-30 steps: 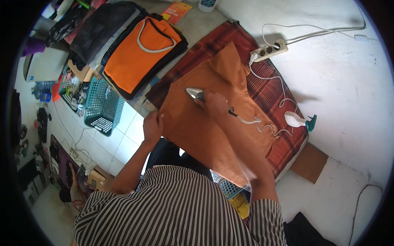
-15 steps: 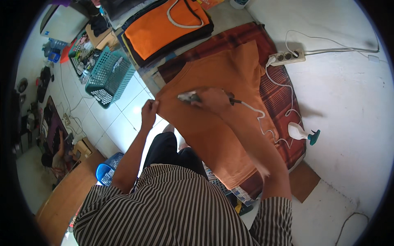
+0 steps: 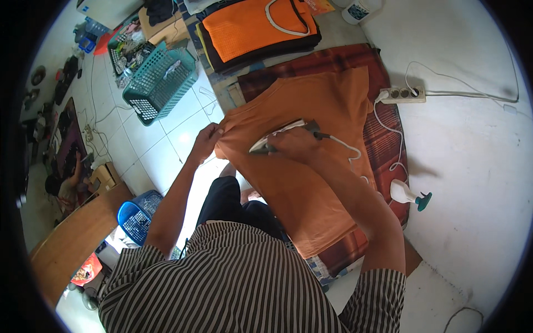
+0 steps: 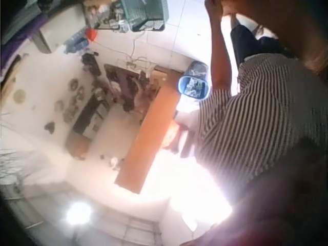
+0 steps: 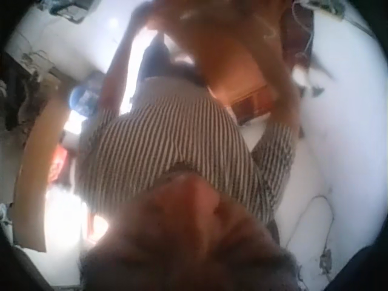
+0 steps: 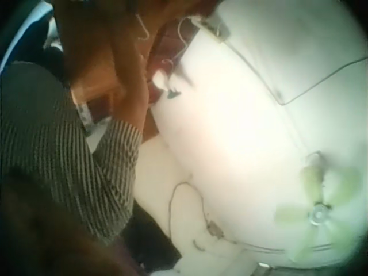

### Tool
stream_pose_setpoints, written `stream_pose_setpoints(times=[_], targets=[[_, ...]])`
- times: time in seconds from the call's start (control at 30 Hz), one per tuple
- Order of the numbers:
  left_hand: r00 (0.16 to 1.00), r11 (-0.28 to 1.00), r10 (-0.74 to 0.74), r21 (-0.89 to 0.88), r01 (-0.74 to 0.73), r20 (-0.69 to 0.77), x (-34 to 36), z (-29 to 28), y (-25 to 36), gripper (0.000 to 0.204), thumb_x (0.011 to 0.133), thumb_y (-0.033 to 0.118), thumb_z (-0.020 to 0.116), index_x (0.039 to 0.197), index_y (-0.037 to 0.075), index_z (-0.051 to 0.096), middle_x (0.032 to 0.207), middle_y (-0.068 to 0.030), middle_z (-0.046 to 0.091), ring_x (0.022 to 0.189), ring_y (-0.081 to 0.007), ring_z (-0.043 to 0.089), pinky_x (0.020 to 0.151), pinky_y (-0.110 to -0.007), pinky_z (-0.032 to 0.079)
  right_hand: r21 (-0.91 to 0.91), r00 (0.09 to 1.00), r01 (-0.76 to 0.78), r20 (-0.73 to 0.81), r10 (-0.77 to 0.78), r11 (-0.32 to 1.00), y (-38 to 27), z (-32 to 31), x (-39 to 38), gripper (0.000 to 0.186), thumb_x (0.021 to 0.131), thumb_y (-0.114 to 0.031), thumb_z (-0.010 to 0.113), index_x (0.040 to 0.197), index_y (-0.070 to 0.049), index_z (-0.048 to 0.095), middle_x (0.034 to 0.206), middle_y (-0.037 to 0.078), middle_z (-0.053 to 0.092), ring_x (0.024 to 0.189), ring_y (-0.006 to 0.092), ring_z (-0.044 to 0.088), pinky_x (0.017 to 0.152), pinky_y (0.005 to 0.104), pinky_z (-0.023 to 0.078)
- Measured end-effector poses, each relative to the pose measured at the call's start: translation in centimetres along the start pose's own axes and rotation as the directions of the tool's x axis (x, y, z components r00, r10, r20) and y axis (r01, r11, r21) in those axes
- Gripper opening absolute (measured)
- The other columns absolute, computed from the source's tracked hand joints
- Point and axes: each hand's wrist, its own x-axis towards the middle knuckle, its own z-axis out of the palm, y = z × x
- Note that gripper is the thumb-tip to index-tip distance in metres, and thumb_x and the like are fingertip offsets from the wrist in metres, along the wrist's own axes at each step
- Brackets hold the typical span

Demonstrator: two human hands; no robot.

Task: The person irons an orange t-shirt on an ironing board using an iron and a spray bottle, pressing both sides and the sleeves before folding the garment.

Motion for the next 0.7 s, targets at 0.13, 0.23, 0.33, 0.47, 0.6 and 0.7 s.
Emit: stream_pose_setpoints(times=[0.13,0.23,0.33,0.47,0.6,0.7], targets=[[0.928,0.952,0.256,0.239,-0.193,-0.270,0.3,0.2,0.3,0.033,0.107,0.035,0.067,0.111,0.002,0.070,0.084,-0.0096,0.068,0.077,-0.0231,0.065,0.075,-0.038,0.052,-0.025,0.977,-0.213,-0.010,0.213,0.977,0.8,-2.1,1.9,0.042,0.096,-0.052,0.075,0.110,-0.012,0.072,0.105,0.008,0.080,0.096,0.0312,0.078,0.087,0.0463,0.060],[0.892,0.870,0.365,0.439,-0.225,-0.265,0.6,1.0,3.3,0.032,0.106,0.034,0.068,0.111,0.003,0.071,0.087,-0.0152,0.070,0.078,-0.0341,0.070,0.075,-0.045,0.056,-0.060,0.980,-0.198,-0.001,0.198,0.978,0.3,-2.4,2.7,0.041,0.096,-0.047,0.077,0.111,-0.010,0.070,0.104,0.013,0.080,0.094,0.0343,0.078,0.085,0.0488,0.062],[0.897,0.844,0.375,0.486,-0.226,-0.235,1.8,1.0,3.9,0.030,0.106,0.033,0.067,0.106,0.003,0.069,0.090,-0.0169,0.072,0.083,-0.0384,0.071,0.078,-0.048,0.056,-0.013,0.977,-0.211,0.023,0.211,0.977,-0.1,-3.3,4.5,0.041,0.096,-0.046,0.077,0.111,-0.009,0.070,0.103,0.014,0.080,0.096,0.0352,0.078,0.087,0.0497,0.061],[0.938,0.964,0.263,0.089,-0.249,-0.227,4.3,-0.3,0.1,0.029,0.110,0.030,0.062,0.112,0.002,0.066,0.090,-0.0166,0.069,0.085,-0.0309,0.068,0.080,-0.043,0.054,-0.144,0.985,-0.168,-0.067,0.160,0.975,0.7,-3.7,6.2,0.044,0.096,-0.052,0.075,0.108,-0.011,0.069,0.093,0.011,0.079,0.089,0.0344,0.078,0.082,0.0487,0.060],[0.995,0.977,0.099,0.187,-0.098,0.003,3.6,-1.0,0.8,0.039,0.110,0.038,0.060,0.125,0.002,0.065,0.096,-0.0135,0.071,0.088,-0.0199,0.064,0.081,-0.039,0.051,-0.081,0.985,-0.172,-0.014,0.172,0.982,0.3,-4.6,6.7,0.042,0.095,-0.046,0.078,0.109,-0.007,0.071,0.096,0.016,0.079,0.093,0.0369,0.078,0.086,0.0495,0.061],[0.993,0.944,0.059,0.317,-0.087,0.097,2.6,-3.4,-0.1,0.050,0.104,0.049,0.067,0.123,0.003,0.068,0.100,-0.0145,0.075,0.090,-0.0225,0.069,0.084,-0.041,0.053,-0.031,0.976,-0.213,0.032,0.214,0.977,-0.4,-5.0,8.5,0.040,0.093,-0.040,0.081,0.110,-0.004,0.073,0.103,0.020,0.079,0.100,0.0376,0.078,0.091,0.0498,0.061]])
